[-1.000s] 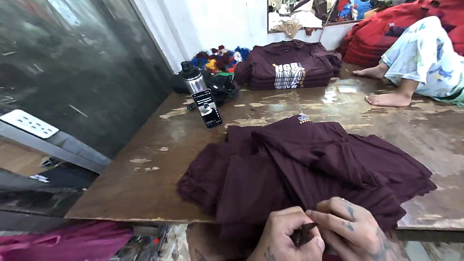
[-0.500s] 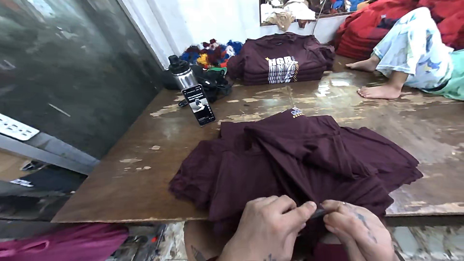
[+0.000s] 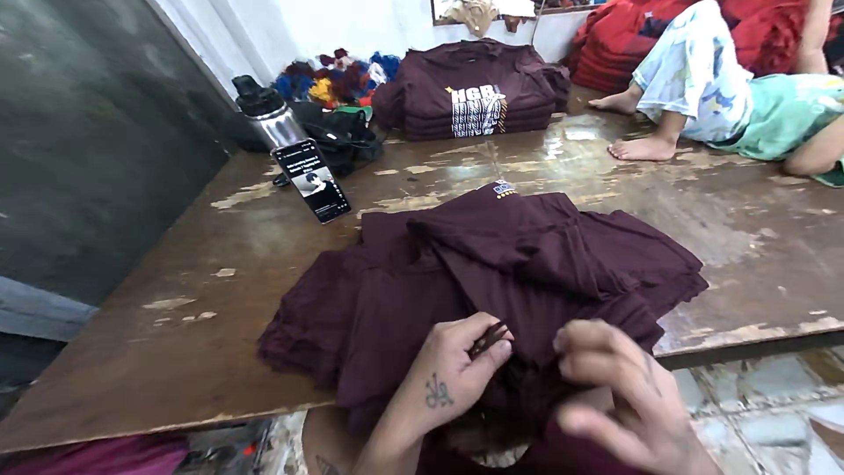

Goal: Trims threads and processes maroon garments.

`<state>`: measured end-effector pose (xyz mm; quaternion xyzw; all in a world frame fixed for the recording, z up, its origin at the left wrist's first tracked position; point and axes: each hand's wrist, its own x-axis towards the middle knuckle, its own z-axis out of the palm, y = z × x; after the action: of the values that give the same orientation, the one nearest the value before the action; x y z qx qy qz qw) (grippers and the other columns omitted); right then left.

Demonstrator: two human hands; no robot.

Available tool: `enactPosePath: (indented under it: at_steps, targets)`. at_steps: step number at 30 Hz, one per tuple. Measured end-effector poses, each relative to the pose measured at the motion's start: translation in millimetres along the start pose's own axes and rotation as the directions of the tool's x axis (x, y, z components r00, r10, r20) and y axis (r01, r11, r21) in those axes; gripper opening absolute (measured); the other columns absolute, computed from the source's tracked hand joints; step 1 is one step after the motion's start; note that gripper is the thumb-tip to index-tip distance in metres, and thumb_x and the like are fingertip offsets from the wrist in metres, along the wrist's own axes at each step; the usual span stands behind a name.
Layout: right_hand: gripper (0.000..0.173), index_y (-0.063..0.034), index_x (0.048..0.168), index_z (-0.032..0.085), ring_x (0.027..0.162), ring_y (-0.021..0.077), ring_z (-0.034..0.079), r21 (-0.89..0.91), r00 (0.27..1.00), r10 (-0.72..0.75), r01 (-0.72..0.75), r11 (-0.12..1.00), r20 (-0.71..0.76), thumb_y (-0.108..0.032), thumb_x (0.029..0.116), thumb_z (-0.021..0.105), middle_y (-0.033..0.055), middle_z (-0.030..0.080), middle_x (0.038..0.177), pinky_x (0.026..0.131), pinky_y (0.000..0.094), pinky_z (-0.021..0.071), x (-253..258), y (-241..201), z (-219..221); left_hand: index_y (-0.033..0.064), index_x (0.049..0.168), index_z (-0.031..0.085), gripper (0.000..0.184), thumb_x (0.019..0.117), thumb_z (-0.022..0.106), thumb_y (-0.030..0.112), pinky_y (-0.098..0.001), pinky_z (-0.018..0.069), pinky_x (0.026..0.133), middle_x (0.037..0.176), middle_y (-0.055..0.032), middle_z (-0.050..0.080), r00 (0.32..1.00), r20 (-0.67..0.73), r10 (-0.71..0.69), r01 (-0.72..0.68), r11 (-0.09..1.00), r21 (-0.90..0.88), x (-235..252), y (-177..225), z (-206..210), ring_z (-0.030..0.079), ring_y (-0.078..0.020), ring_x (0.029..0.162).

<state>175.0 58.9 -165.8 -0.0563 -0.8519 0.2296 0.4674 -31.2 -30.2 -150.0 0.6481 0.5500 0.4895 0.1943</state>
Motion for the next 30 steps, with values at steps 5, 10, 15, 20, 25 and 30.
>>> enactPosePath:
  at_steps: [5,10,15,20,25,30]
  targets:
    - [0.033,0.0019,0.117,0.056,0.082,0.0063,0.064,0.004,0.991,0.133,-0.134,0.991,0.014,-0.028,0.1037,0.055,0.0137,0.066,0.099,0.075,0.016,0.054,16.6,21.3,6.3,0.0051,0.09,0.062,0.016,0.1001,0.053,0.013,-0.0098,0.0339,0.051,0.065,0.0109,0.046,0.971,-0.073,-0.227,0.217,0.968,-0.124,4.3,4.6,8.1,0.04,0.0082,0.054]
    - [0.041,-0.0001,0.121,0.06,0.077,0.0124,0.063,-0.08,0.991,0.111,-0.105,0.991,0.077,-0.034,0.0986,0.064,0.0161,0.067,0.101,0.068,0.0206,0.0523,25.1,18.4,14.3,0.0062,0.088,0.062,0.016,0.0997,0.052,0.012,-0.0096,0.0337,0.052,0.066,0.0123,0.047,0.97,-0.06,-0.235,0.22,0.956,-0.196,3.7,4.0,8.3,0.04,0.009,0.055]
    - [0.02,-0.006,0.098,0.075,0.078,0.0201,0.071,-0.225,0.999,-0.021,0.028,0.974,0.032,-0.016,0.1004,0.059,0.016,0.073,0.095,0.065,0.0272,0.0568,27.8,21.4,28.9,0.0082,0.086,0.061,0.017,0.1002,0.052,0.012,-0.0109,0.0338,0.05,0.065,0.0123,0.046,0.954,-0.036,-0.297,0.283,0.937,-0.204,6.2,3.9,9.4,0.04,0.0076,0.053]
    - [0.027,-0.0038,0.097,0.061,0.076,0.0093,0.066,-0.154,0.999,-0.026,0.02,0.988,-0.035,-0.022,0.1097,0.044,0.0088,0.066,0.082,0.071,0.018,0.0531,24.9,24.0,17.3,0.0117,0.084,0.059,0.017,0.0993,0.051,0.011,-0.0108,0.0312,0.046,0.061,0.014,0.042,0.933,-0.011,-0.361,0.344,0.899,-0.272,8.8,4.3,7.6,0.037,0.0075,0.048]
    - [0.024,-0.0079,0.098,0.063,0.086,0.0025,0.066,0.003,0.992,0.035,-0.035,0.999,-0.123,-0.031,0.1057,0.057,0.0032,0.066,0.089,0.077,0.0143,0.0538,11.9,28.3,11.9,0.0125,0.083,0.058,0.017,0.0989,0.051,0.01,-0.0105,0.0316,0.046,0.06,0.0145,0.041,0.937,0.003,-0.349,0.331,0.889,-0.317,8.5,1.4,6.4,0.037,0.0081,0.049]
    - [0.026,-0.0059,0.112,0.072,0.08,0.0142,0.066,-0.153,0.998,0.048,-0.043,0.987,0.029,-0.027,0.0984,0.065,0.0148,0.069,0.1,0.069,0.0211,0.054,23.4,21.6,20.7,0.0118,0.084,0.059,0.017,0.0988,0.051,0.01,-0.011,0.0319,0.047,0.061,0.0145,0.042,0.933,0.018,-0.359,0.347,0.888,-0.303,8.8,2.7,6.5,0.037,0.0079,0.05]
